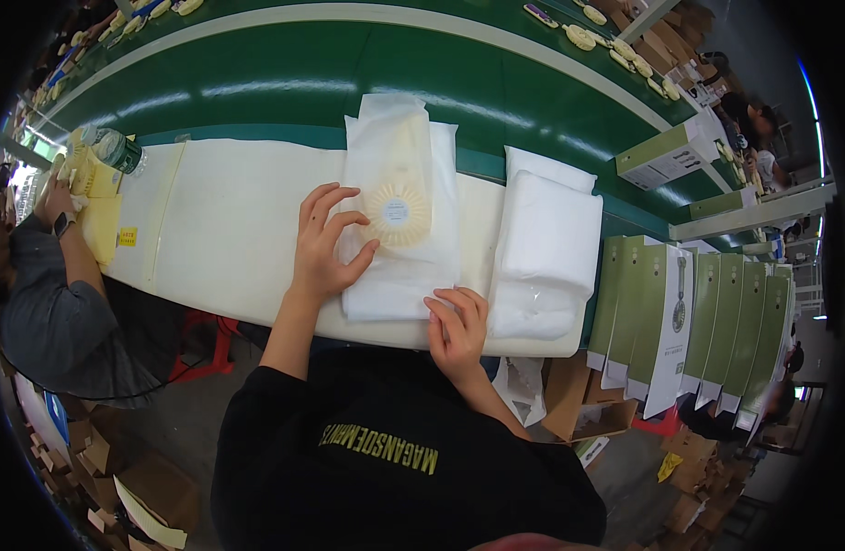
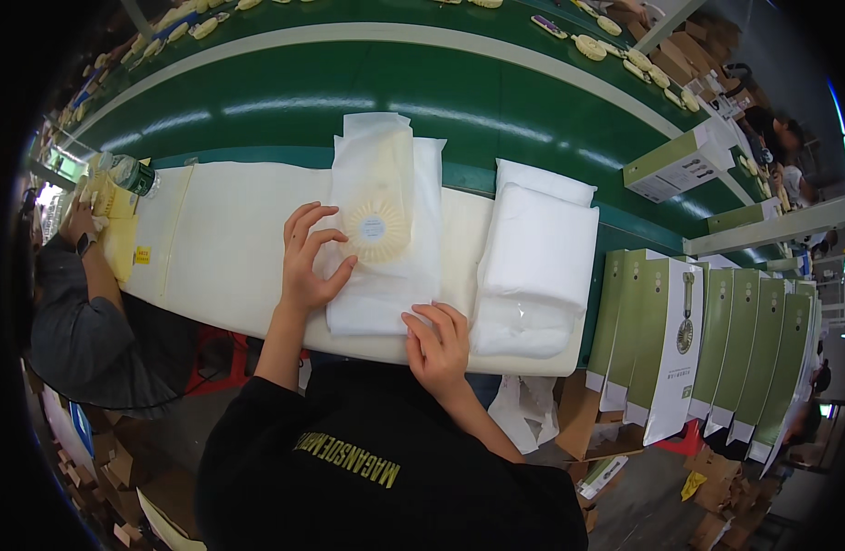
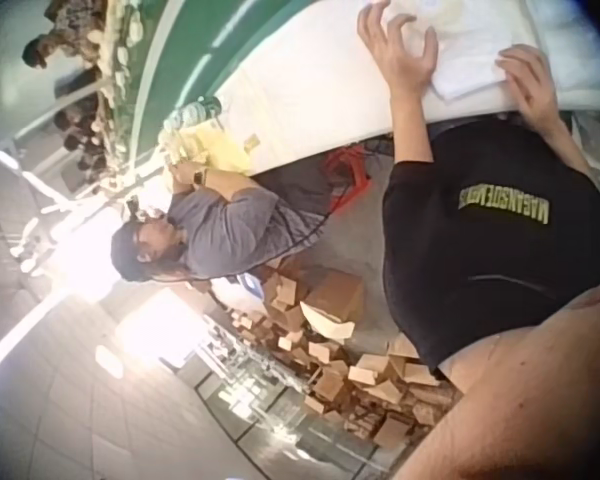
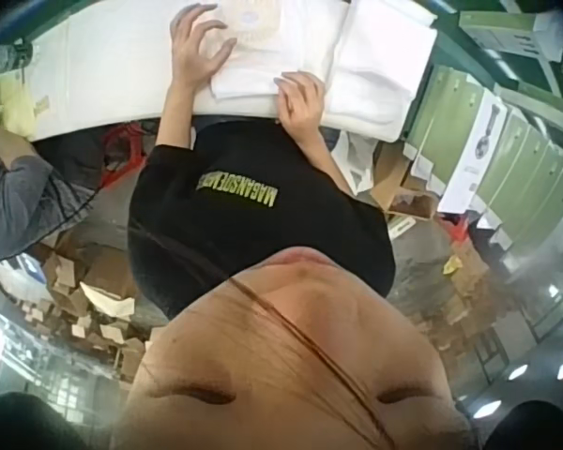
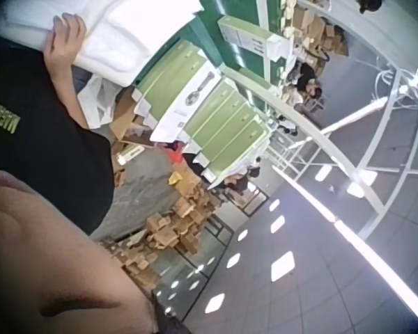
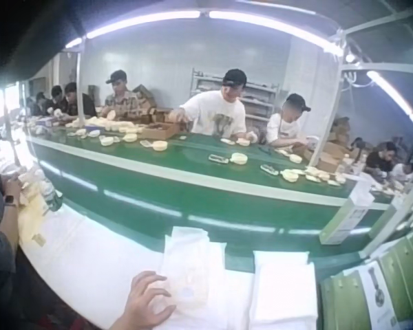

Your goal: Packing small handheld electric fans into protective foam and cardboard boxes on an assembly line.

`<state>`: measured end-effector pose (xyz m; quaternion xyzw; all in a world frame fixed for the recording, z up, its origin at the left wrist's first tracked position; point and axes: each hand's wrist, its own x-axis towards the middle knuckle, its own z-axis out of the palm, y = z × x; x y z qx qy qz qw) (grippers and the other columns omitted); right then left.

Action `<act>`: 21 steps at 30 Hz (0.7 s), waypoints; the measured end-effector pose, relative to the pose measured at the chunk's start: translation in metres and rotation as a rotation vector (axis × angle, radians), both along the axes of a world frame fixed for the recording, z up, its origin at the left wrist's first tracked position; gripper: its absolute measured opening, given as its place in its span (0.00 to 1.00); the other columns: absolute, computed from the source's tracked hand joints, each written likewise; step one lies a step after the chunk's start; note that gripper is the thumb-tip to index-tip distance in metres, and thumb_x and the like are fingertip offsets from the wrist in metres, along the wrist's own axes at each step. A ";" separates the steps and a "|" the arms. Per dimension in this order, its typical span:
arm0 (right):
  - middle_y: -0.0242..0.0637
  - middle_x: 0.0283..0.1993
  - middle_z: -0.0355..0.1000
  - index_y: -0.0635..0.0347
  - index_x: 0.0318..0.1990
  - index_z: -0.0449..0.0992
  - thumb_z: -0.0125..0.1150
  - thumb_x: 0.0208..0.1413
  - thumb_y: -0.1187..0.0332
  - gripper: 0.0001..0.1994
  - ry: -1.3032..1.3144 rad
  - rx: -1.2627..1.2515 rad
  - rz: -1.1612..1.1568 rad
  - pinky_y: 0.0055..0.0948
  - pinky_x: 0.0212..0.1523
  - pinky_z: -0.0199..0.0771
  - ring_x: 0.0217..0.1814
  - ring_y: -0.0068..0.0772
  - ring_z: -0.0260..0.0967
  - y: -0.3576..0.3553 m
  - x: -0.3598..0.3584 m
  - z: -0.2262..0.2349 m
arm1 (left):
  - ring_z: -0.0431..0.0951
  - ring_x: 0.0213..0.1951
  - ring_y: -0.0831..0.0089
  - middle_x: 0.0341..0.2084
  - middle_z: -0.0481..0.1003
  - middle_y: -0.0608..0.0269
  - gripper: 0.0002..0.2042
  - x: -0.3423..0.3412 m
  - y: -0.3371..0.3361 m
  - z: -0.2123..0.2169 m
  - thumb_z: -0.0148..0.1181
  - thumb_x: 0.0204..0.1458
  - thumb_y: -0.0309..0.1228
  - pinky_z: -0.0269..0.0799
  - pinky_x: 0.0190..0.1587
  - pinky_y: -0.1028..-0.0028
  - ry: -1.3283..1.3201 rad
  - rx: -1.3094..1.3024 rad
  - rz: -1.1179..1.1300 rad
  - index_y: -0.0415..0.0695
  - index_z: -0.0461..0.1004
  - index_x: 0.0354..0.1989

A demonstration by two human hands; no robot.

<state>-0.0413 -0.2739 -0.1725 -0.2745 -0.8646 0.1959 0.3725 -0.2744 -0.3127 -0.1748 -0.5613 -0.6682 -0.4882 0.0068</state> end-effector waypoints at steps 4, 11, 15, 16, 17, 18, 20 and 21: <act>0.38 0.45 0.73 0.59 0.39 0.80 0.61 0.41 0.81 0.14 -0.001 0.007 -0.001 0.38 0.49 0.73 0.49 0.47 0.68 0.000 -0.001 0.001 | 0.63 0.60 0.51 0.52 0.71 0.55 0.14 0.001 0.000 -0.001 0.67 0.35 0.24 0.60 0.60 0.57 -0.011 -0.007 0.013 0.44 0.73 0.33; 0.38 0.45 0.73 0.59 0.39 0.80 0.61 0.41 0.81 0.14 -0.008 0.008 -0.004 0.38 0.49 0.73 0.49 0.47 0.68 -0.001 -0.001 -0.001 | 0.64 0.60 0.52 0.52 0.71 0.57 0.14 0.001 0.001 -0.005 0.67 0.34 0.23 0.61 0.60 0.58 -0.032 -0.016 0.013 0.44 0.72 0.32; 0.38 0.45 0.73 0.59 0.39 0.80 0.61 0.41 0.81 0.14 -0.008 0.009 0.000 0.38 0.48 0.73 0.48 0.46 0.68 -0.001 -0.002 0.000 | 0.64 0.60 0.52 0.52 0.71 0.57 0.14 0.000 0.000 -0.004 0.67 0.35 0.23 0.61 0.60 0.58 -0.036 -0.020 0.012 0.44 0.72 0.32; 0.38 0.45 0.73 0.59 0.39 0.80 0.61 0.41 0.81 0.14 -0.009 0.008 0.000 0.38 0.48 0.73 0.48 0.46 0.68 -0.001 -0.002 0.000 | 0.64 0.60 0.53 0.52 0.72 0.57 0.14 0.000 0.000 -0.004 0.67 0.35 0.23 0.61 0.60 0.58 -0.035 -0.022 0.012 0.44 0.72 0.33; 0.38 0.45 0.73 0.59 0.39 0.80 0.61 0.41 0.81 0.14 -0.010 0.007 0.001 0.38 0.48 0.73 0.48 0.46 0.68 -0.001 -0.003 0.001 | 0.64 0.60 0.53 0.52 0.72 0.57 0.14 0.000 0.000 -0.003 0.67 0.35 0.23 0.61 0.60 0.58 -0.036 -0.023 0.013 0.44 0.72 0.33; 0.38 0.45 0.73 0.59 0.39 0.80 0.61 0.41 0.81 0.14 -0.010 0.006 0.002 0.38 0.48 0.73 0.48 0.46 0.68 -0.001 -0.003 0.000 | 0.64 0.60 0.53 0.51 0.72 0.57 0.13 0.000 0.000 -0.003 0.67 0.36 0.23 0.61 0.60 0.59 -0.044 -0.022 0.009 0.44 0.73 0.33; 0.40 0.45 0.73 0.60 0.39 0.79 0.60 0.42 0.82 0.14 -0.003 -0.020 0.005 0.39 0.50 0.71 0.49 0.48 0.67 -0.002 -0.003 0.000 | 0.64 0.60 0.53 0.51 0.72 0.57 0.12 0.000 0.000 -0.002 0.67 0.37 0.23 0.61 0.60 0.59 -0.061 -0.018 0.001 0.44 0.74 0.33; 0.40 0.45 0.73 0.61 0.39 0.79 0.59 0.43 0.82 0.13 0.001 -0.034 0.007 0.40 0.51 0.69 0.49 0.48 0.66 -0.002 -0.003 0.000 | 0.64 0.60 0.53 0.51 0.72 0.57 0.12 -0.001 0.000 -0.002 0.67 0.37 0.23 0.61 0.60 0.59 -0.061 -0.018 0.002 0.44 0.74 0.33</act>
